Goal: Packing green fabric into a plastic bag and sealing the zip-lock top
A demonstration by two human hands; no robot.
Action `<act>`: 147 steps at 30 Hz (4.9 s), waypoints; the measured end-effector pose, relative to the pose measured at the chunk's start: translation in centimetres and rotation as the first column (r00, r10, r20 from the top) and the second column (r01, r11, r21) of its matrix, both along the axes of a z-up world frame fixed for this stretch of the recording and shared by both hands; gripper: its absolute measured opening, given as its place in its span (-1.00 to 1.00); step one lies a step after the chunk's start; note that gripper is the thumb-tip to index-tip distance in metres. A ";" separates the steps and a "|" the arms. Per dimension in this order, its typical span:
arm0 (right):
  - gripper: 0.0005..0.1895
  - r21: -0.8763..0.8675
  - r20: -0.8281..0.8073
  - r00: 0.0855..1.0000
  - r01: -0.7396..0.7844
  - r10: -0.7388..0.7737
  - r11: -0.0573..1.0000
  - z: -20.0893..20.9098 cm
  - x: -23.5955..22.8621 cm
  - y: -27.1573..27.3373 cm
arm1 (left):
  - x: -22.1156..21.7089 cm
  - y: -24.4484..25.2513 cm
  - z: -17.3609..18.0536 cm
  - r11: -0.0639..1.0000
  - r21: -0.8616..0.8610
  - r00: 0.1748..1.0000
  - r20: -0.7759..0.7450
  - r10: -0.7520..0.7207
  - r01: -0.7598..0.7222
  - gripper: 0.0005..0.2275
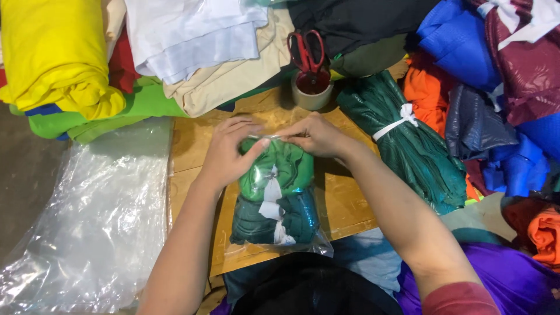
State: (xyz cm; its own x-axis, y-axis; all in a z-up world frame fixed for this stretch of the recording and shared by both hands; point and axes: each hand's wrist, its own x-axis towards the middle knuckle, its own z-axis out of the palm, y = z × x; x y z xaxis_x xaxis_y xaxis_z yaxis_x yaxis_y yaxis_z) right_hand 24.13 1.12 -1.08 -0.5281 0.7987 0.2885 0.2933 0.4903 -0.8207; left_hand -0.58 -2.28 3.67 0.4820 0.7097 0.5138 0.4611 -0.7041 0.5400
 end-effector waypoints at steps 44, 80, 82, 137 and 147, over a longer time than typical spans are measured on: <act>-0.74 0.331 0.054 0.996 0.051 -0.073 0.942 -0.5 -3.3 -1.1 | -1.9 3.1 -4.0 0.812 -0.418 0.913 -0.212 0.349 -0.408 -0.78; -0.66 -0.494 0.076 0.997 0.042 -0.005 0.868 3.6 1.2 -0.6 | -1.3 2.9 -4.7 0.883 -0.429 0.972 0.045 0.229 -0.188 -0.80; -0.62 -0.618 -0.037 0.998 0.017 -0.050 0.786 3.4 1.7 -0.5 | -1.1 2.9 -4.9 0.896 -0.410 0.975 0.057 0.213 -0.171 -0.80; -0.64 -0.158 -0.184 0.980 0.046 -0.075 0.986 6.4 -1.1 -3.1 | -1.4 1.1 1.1 0.951 -0.053 0.943 0.121 0.309 -0.304 -0.70; -0.79 0.688 -0.306 0.928 0.370 -0.213 0.624 8.9 -1.2 -9.1 | 1.8 -2.1 1.3 0.659 0.664 0.929 0.330 0.165 -0.353 -0.55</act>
State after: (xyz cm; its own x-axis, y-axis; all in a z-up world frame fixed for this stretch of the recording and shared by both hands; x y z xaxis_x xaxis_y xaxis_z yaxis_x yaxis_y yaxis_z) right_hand 22.91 -7.93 7.77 -0.1814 0.3937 0.9012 0.4173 0.8606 -0.2920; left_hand 1.25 -4.36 4.95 0.1417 0.1701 0.9752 0.6187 -0.7842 0.0468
